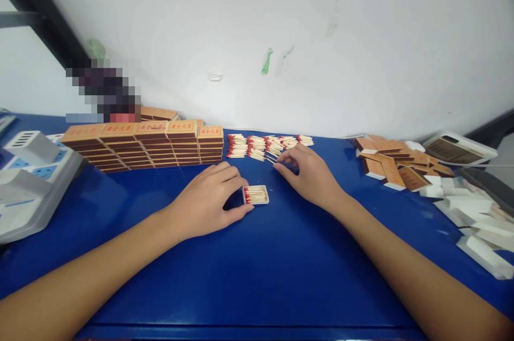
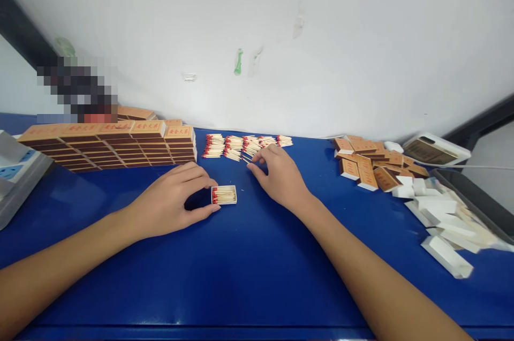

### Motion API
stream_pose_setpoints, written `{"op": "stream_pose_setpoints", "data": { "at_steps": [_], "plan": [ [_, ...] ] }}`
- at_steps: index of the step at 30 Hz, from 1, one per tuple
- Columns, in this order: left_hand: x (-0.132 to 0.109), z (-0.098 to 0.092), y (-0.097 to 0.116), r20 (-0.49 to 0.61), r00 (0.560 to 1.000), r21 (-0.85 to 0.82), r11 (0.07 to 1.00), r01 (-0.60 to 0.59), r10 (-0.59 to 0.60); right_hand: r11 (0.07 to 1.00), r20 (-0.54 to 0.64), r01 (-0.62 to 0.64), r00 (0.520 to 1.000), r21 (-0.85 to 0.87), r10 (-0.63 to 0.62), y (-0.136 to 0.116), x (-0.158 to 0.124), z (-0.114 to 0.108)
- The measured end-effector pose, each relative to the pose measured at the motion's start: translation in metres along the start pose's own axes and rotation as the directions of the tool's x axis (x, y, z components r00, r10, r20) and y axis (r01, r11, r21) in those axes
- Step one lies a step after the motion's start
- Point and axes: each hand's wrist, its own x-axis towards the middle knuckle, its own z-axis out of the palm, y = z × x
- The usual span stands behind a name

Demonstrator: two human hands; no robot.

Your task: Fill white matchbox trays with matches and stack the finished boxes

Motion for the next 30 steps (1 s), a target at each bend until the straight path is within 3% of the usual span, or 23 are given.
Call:
{"op": "stream_pose_setpoints", "data": {
  "at_steps": [6, 9, 13, 16, 20, 24, 30],
  "plan": [
    [0.000, 0.000, -0.001, -0.012, 1.000, 0.004, 1.000, 0.004, -0.003, 1.000, 0.056, -0.011, 0.998, -0.026, 0.012, 0.006, 0.004, 0.003],
    [0.000, 0.000, -0.002, -0.023, 1.000, 0.011, 1.000, 0.011, -0.011, 0.998, 0.065, -0.009, 0.998, 0.068, 0.005, -0.006, 0.000, -0.006],
    [0.000, 0.000, -0.003, -0.019, 1.000, 0.007, 1.000, 0.012, -0.012, 0.965, 0.220, 0.074, 0.967, 0.252, -0.131, -0.033, -0.008, -0.015],
    [-0.001, 0.000, -0.002, -0.014, 1.000, 0.003, 1.000, 0.010, -0.010, 0.950, 0.265, 0.102, 0.947, 0.295, -0.183, -0.045, -0.012, -0.015],
    [0.000, -0.001, -0.001, -0.008, 1.000, 0.011, 1.000, 0.005, -0.005, 0.961, 0.152, 0.021, 0.986, 0.275, -0.065, -0.032, -0.007, -0.008],
    [0.000, 0.000, 0.000, 0.004, 1.000, -0.001, 1.000, 0.001, -0.001, 0.998, -0.031, -0.027, 0.999, 0.060, 0.029, -0.001, 0.006, 0.004],
    [0.000, -0.001, 0.000, -0.002, 1.000, -0.009, 1.000, 0.005, -0.005, 0.998, 0.032, -0.033, 0.999, -0.045, 0.035, 0.014, 0.013, 0.011]
  ]
}}
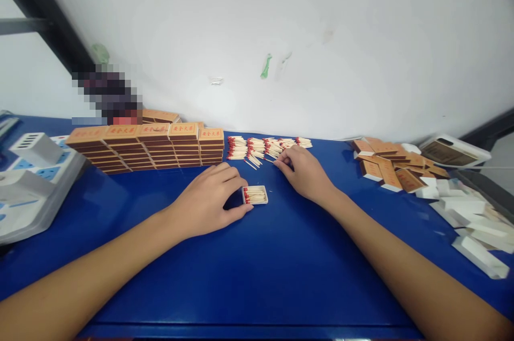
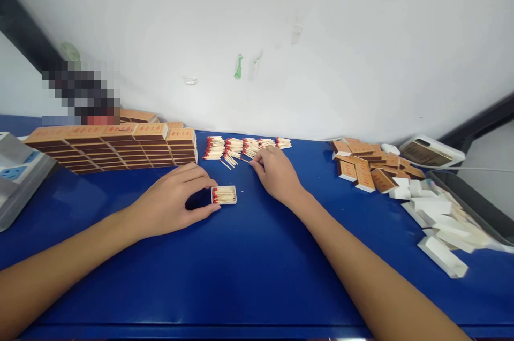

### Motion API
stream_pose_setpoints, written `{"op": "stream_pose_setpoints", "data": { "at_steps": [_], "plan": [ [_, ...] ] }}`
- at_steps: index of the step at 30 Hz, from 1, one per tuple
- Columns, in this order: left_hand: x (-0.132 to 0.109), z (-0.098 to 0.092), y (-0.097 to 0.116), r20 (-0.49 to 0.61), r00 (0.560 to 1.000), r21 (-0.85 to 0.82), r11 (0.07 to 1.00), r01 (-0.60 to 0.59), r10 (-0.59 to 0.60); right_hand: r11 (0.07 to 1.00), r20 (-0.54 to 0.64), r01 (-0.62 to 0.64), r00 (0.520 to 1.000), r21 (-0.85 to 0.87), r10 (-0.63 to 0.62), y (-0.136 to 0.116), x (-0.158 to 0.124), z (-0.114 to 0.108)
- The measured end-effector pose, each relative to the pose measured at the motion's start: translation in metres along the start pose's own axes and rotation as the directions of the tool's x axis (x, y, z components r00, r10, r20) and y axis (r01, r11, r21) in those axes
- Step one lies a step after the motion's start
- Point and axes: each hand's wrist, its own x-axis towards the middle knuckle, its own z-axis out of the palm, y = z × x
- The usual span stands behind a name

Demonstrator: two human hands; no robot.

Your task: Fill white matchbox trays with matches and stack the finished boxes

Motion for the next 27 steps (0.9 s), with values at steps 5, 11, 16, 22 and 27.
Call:
{"op": "stream_pose_setpoints", "data": {
  "at_steps": [5, 11, 16, 22, 27],
  "plan": [
    [0.000, -0.001, 0.000, -0.001, 1.000, 0.014, 1.000, 0.000, 0.000, 0.998, -0.026, 0.043, 0.999, 0.049, -0.042, -0.014, -0.008, -0.009],
    [0.000, 0.000, -0.002, -0.006, 1.000, 0.032, 0.999, 0.004, -0.004, 0.967, 0.068, 0.155, 0.983, 0.204, -0.172, -0.046, -0.023, -0.019],
    [0.001, 0.001, -0.002, -0.012, 1.000, 0.031, 1.000, 0.005, -0.005, 0.956, 0.154, 0.250, 0.950, 0.152, -0.272, -0.061, -0.031, -0.017],
    [0.000, 0.001, -0.002, -0.003, 1.000, 0.026, 1.000, 0.006, -0.006, 0.950, 0.164, 0.297, 0.937, 0.091, -0.309, -0.063, -0.032, -0.019],
    [0.000, 0.002, -0.002, -0.005, 1.000, 0.023, 1.000, 0.004, -0.003, 0.949, 0.154, 0.282, 0.941, 0.141, -0.302, -0.067, -0.034, -0.023]
  ]
}}
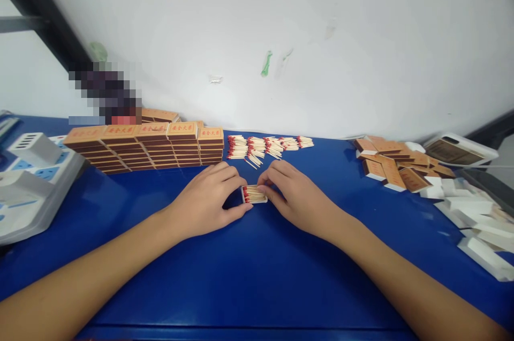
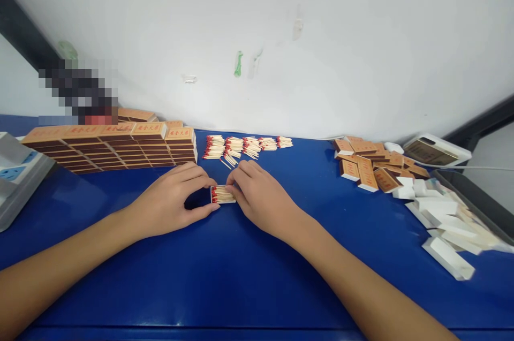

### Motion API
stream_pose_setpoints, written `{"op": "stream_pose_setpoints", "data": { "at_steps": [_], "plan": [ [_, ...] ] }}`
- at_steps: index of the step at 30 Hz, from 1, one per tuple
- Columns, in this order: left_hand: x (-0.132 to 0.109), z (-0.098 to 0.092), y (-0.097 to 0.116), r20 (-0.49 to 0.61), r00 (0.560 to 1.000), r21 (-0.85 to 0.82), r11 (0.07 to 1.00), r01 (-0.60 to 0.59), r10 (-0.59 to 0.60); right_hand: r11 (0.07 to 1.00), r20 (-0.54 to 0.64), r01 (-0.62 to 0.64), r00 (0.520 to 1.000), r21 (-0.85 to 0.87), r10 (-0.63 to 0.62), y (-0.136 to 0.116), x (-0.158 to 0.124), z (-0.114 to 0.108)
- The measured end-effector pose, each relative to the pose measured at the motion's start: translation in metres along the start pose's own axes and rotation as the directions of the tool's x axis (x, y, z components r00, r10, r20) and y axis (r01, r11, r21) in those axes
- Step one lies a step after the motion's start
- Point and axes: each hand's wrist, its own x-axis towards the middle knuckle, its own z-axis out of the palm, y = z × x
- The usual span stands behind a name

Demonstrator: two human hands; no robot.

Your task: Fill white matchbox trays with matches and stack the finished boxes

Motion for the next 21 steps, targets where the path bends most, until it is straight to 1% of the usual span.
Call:
{"op": "stream_pose_setpoints", "data": {
  "at_steps": [6, 12, 16, 18, 21],
  "plan": [
    [0.000, 0.000, 0.000, 0.000, 1.000, -0.009, 1.000, -0.007, 0.007, 0.997, -0.042, -0.038, 0.998, 0.061, 0.040, 0.003, 0.000, 0.003],
    [0.001, 0.000, 0.000, 0.003, 1.000, -0.011, 1.000, -0.001, 0.001, 0.992, -0.035, -0.044, 0.998, 0.121, 0.049, 0.004, 0.002, 0.003],
    [0.000, -0.001, 0.000, 0.003, 1.000, 0.001, 1.000, -0.004, 0.004, 0.986, -0.131, -0.119, 0.982, 0.113, 0.133, 0.016, 0.011, 0.006],
    [0.000, -0.001, 0.000, 0.001, 1.000, 0.003, 1.000, -0.010, 0.010, 0.986, -0.180, -0.140, 0.972, 0.089, 0.154, 0.025, 0.018, 0.011],
    [-0.001, -0.001, 0.002, -0.002, 1.000, -0.010, 1.000, -0.025, 0.025, 0.982, -0.192, -0.180, 0.963, 0.066, 0.189, 0.033, 0.026, 0.019]
  ]
}}
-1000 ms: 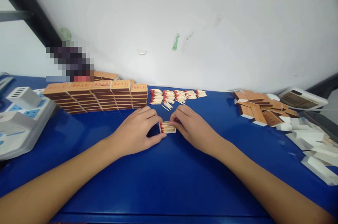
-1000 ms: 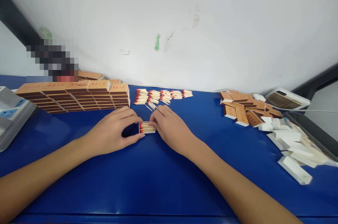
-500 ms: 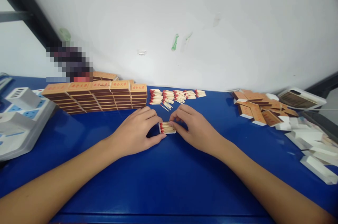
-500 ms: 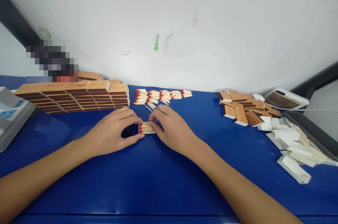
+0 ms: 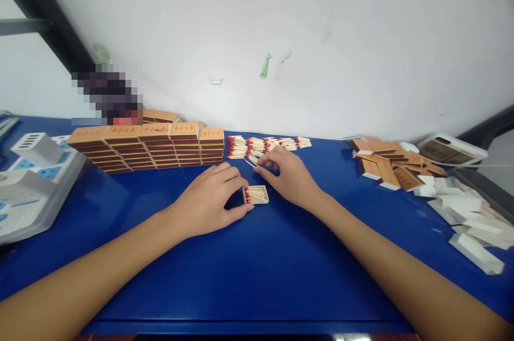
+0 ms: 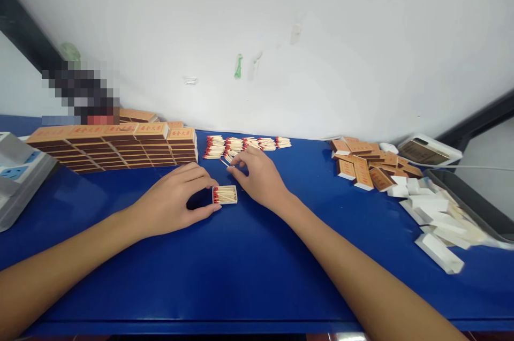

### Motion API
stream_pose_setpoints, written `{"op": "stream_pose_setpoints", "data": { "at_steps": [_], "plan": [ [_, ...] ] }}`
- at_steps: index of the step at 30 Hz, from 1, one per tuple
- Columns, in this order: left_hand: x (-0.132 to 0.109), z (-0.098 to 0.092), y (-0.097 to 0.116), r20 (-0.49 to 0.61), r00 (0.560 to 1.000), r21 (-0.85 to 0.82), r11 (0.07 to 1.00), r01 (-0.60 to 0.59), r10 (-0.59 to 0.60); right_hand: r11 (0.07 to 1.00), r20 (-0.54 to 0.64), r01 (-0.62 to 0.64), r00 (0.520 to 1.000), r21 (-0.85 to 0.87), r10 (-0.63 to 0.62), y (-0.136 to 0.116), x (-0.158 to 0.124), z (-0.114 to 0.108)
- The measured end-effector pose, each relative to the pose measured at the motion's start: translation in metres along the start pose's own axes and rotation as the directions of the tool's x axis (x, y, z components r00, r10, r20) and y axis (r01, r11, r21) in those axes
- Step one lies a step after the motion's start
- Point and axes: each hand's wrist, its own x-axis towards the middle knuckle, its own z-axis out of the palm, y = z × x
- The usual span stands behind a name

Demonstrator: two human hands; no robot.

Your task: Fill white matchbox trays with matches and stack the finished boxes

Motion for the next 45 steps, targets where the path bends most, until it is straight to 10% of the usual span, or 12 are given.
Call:
{"op": "stream_pose_setpoints", "data": {
  "at_steps": [31, 38, 45],
  "plan": [
    [0.001, 0.001, 0.004, 0.011, 0.999, -0.042, 0.998, -0.050, 0.050, 0.981, 0.009, -0.147, 0.989, -0.129, 0.150, 0.002, 0.007, 0.006],
    [0.002, -0.003, 0.007, 0.014, 0.998, -0.054, 0.996, -0.066, 0.067, 0.993, 0.111, 0.118, 0.987, -0.006, -0.117, 0.001, 0.005, 0.007],
    [0.002, -0.002, 0.003, -0.013, 0.999, -0.027, 0.999, -0.040, 0.040, 0.995, 0.134, 0.094, 0.987, -0.022, -0.091, 0.001, 0.003, -0.010]
  ]
}}
